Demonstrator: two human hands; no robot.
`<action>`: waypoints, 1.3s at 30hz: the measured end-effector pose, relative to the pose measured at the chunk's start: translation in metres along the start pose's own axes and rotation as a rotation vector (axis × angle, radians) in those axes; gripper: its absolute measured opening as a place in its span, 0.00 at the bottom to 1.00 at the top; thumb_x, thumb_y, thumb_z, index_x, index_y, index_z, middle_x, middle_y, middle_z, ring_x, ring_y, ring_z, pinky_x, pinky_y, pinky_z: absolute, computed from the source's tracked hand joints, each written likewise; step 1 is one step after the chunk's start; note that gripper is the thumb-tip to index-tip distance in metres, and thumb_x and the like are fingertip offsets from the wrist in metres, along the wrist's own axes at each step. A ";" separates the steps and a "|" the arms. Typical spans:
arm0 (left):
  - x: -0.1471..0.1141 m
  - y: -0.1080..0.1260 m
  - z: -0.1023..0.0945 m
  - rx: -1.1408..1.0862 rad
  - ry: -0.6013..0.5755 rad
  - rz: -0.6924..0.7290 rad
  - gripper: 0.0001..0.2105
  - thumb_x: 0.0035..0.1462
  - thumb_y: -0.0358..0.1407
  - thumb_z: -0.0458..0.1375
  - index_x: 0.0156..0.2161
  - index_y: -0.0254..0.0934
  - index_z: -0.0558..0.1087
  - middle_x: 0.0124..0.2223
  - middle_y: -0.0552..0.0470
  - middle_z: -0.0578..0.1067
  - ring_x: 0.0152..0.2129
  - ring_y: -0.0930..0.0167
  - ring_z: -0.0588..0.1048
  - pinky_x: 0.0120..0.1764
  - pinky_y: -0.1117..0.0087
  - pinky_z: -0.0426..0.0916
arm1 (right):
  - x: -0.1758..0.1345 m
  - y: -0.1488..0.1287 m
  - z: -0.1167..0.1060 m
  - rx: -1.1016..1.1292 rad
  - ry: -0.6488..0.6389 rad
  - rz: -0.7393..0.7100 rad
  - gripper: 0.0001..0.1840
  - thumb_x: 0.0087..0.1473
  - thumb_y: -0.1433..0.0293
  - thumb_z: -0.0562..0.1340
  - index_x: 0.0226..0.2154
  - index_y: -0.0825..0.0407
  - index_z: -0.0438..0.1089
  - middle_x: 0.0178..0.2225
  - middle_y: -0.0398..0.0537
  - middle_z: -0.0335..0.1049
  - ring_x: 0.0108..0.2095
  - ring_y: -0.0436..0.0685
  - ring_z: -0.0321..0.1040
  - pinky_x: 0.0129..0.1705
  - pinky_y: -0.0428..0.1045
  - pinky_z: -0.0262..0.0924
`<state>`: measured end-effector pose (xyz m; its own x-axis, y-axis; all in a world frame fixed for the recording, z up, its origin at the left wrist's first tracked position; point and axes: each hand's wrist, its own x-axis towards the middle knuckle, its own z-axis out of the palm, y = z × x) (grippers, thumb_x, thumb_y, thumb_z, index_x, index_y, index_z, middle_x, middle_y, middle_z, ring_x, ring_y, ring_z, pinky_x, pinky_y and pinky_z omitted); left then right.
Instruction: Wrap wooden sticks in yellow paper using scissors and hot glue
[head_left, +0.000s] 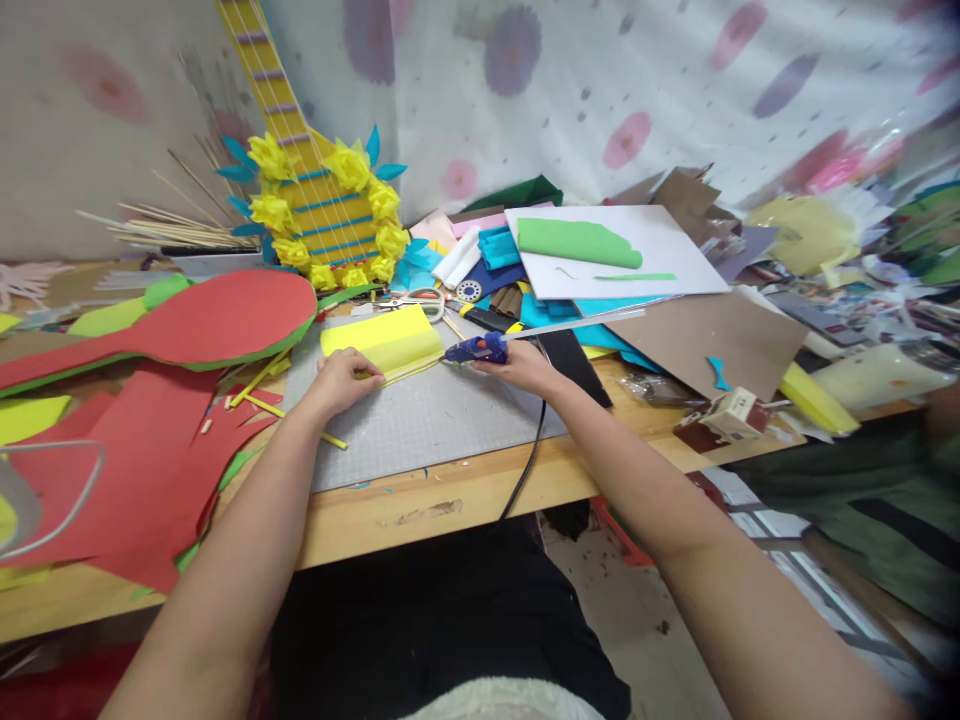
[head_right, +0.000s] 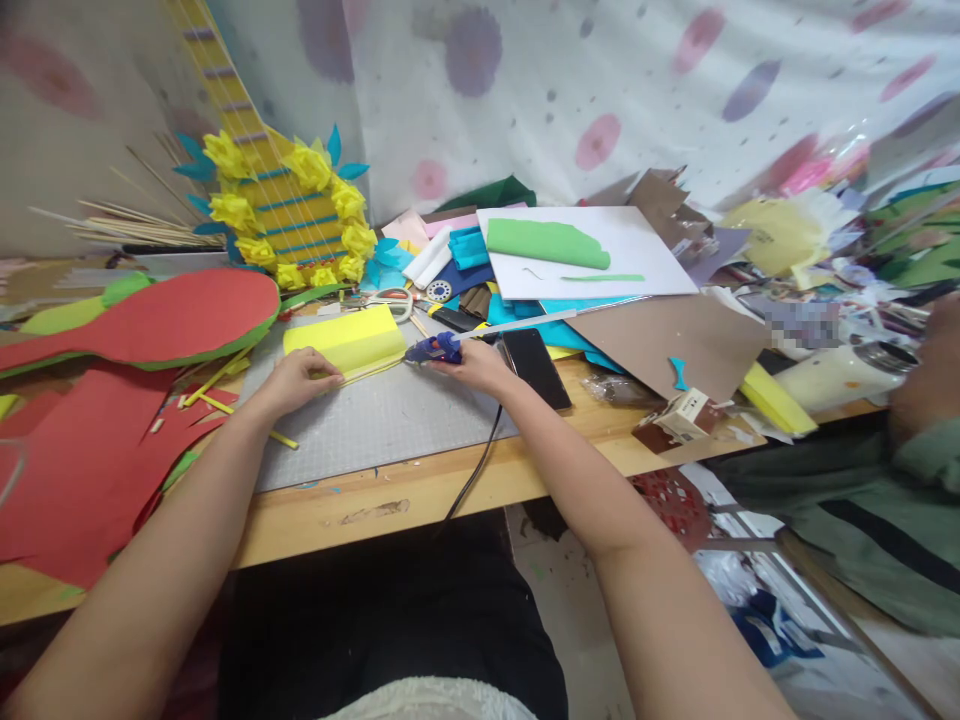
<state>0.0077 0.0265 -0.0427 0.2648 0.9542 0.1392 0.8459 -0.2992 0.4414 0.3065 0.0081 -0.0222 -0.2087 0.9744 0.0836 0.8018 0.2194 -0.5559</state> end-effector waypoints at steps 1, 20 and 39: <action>0.000 0.000 0.000 -0.001 0.000 0.002 0.10 0.45 0.42 0.57 0.28 0.40 0.76 0.34 0.49 0.74 0.37 0.64 0.70 0.40 0.63 0.58 | 0.000 0.001 0.000 0.009 0.009 0.004 0.21 0.46 0.54 0.61 0.38 0.50 0.72 0.34 0.48 0.72 0.34 0.55 0.67 0.36 0.49 0.58; -0.001 0.001 -0.001 -0.002 -0.004 0.011 0.09 0.46 0.42 0.57 0.28 0.39 0.76 0.33 0.49 0.73 0.37 0.64 0.69 0.41 0.62 0.57 | 0.001 -0.020 0.003 -0.053 -0.089 -0.085 0.20 0.48 0.52 0.58 0.34 0.50 0.73 0.30 0.46 0.72 0.32 0.54 0.66 0.33 0.47 0.56; -0.009 0.009 -0.006 0.035 0.012 0.027 0.08 0.48 0.39 0.57 0.28 0.38 0.75 0.33 0.49 0.72 0.38 0.64 0.67 0.43 0.61 0.54 | 0.029 0.014 0.014 0.086 0.300 0.348 0.27 0.46 0.49 0.57 0.35 0.55 0.71 0.32 0.56 0.72 0.37 0.62 0.70 0.37 0.52 0.62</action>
<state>0.0098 0.0150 -0.0346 0.2821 0.9457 0.1617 0.8542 -0.3243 0.4065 0.3039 0.0389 -0.0393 0.2452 0.9634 0.1085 0.7438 -0.1152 -0.6584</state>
